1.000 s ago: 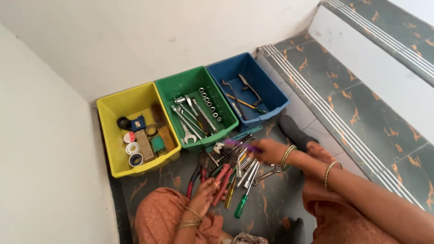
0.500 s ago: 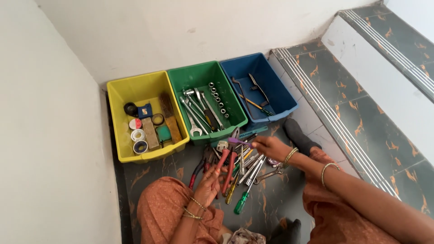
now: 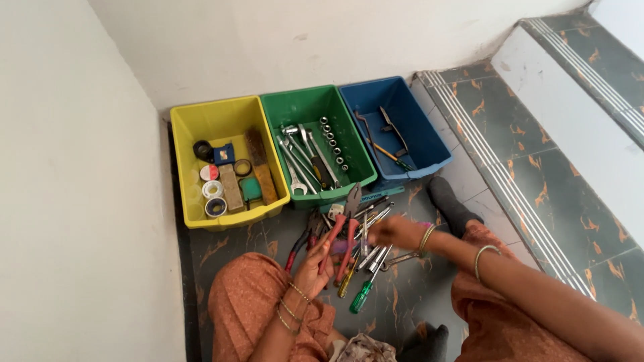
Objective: The person sits on the floor and organizes various hand tools by picking them up from a pile and placing them into three colored plastic bins. They handle wrenches, sockets, pliers, and screwdrivers, sorting them into the green and blue bins while occasionally brushing them with a small brush.
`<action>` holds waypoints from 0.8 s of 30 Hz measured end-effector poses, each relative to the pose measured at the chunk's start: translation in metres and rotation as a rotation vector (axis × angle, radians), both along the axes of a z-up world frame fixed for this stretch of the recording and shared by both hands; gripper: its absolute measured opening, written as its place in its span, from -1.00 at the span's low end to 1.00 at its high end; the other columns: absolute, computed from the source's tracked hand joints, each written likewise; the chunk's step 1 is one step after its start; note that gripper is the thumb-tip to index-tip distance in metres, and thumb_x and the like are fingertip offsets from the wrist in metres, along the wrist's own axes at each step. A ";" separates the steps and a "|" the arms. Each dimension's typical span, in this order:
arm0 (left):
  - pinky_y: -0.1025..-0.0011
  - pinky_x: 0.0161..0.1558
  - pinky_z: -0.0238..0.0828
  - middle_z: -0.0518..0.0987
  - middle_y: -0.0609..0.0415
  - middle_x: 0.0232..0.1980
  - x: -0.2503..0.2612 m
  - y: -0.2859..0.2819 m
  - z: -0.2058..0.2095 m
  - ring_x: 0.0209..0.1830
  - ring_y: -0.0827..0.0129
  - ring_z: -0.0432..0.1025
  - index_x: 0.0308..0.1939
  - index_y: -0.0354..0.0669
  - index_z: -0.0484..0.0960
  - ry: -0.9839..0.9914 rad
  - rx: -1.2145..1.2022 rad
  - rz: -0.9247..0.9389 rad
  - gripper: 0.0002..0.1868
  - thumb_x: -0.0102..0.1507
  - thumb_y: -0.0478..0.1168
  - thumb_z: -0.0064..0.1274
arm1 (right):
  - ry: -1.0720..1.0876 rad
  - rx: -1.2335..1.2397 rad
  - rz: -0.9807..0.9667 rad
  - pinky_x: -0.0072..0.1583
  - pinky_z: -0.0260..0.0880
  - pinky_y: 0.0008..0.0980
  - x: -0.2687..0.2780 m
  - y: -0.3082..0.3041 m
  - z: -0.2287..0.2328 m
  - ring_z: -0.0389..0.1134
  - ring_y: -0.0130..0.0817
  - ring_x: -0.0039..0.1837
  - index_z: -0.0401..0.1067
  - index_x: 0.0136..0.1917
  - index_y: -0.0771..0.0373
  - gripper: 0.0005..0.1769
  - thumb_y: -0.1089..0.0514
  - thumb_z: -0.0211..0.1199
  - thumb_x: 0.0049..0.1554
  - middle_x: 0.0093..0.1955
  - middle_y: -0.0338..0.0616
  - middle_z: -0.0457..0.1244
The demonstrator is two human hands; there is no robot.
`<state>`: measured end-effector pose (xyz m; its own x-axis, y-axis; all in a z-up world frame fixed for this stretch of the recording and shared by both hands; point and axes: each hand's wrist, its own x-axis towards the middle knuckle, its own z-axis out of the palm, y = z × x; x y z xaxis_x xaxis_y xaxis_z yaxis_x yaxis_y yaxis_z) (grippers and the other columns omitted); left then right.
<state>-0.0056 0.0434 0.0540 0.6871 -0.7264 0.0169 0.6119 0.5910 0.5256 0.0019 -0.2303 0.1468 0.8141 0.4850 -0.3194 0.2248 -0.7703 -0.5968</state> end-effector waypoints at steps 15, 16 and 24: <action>0.41 -0.23 0.55 0.62 -0.16 0.17 0.000 -0.003 -0.012 -0.12 0.35 0.56 0.51 -0.10 0.29 0.081 0.049 0.147 -0.22 0.36 0.30 -0.21 | 0.214 -0.079 -0.005 -0.08 0.51 -0.34 -0.001 0.021 0.003 0.47 -0.40 -0.19 0.52 -0.01 0.19 -0.56 -0.17 0.04 0.29 -0.27 -0.18 0.40; 0.41 -0.25 0.55 0.62 -0.16 0.15 0.000 -0.002 -0.011 -0.12 0.36 0.56 0.51 -0.13 0.31 0.074 0.062 0.160 -0.19 0.35 0.33 -0.21 | 0.222 -0.071 -0.010 -0.08 0.51 -0.32 -0.004 0.023 0.002 0.48 -0.38 -0.19 0.53 0.00 0.21 -0.57 -0.16 0.06 0.28 -0.26 -0.18 0.40; 0.41 -0.27 0.57 0.62 -0.17 0.11 -0.001 -0.001 -0.005 -0.17 0.30 0.57 0.50 -0.14 0.31 0.031 0.052 0.170 -0.07 0.28 0.44 -0.20 | -0.085 0.140 -0.407 -0.07 0.52 -0.44 0.028 -0.046 0.011 0.44 -0.47 -0.18 0.52 0.03 0.25 -0.65 -0.05 0.10 0.27 -0.21 -0.22 0.39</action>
<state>-0.0061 0.0424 0.0485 0.7995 -0.5992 -0.0408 0.5221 0.6599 0.5403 0.0295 -0.2764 0.1574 0.9685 0.1527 -0.1968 -0.0276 -0.7193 -0.6942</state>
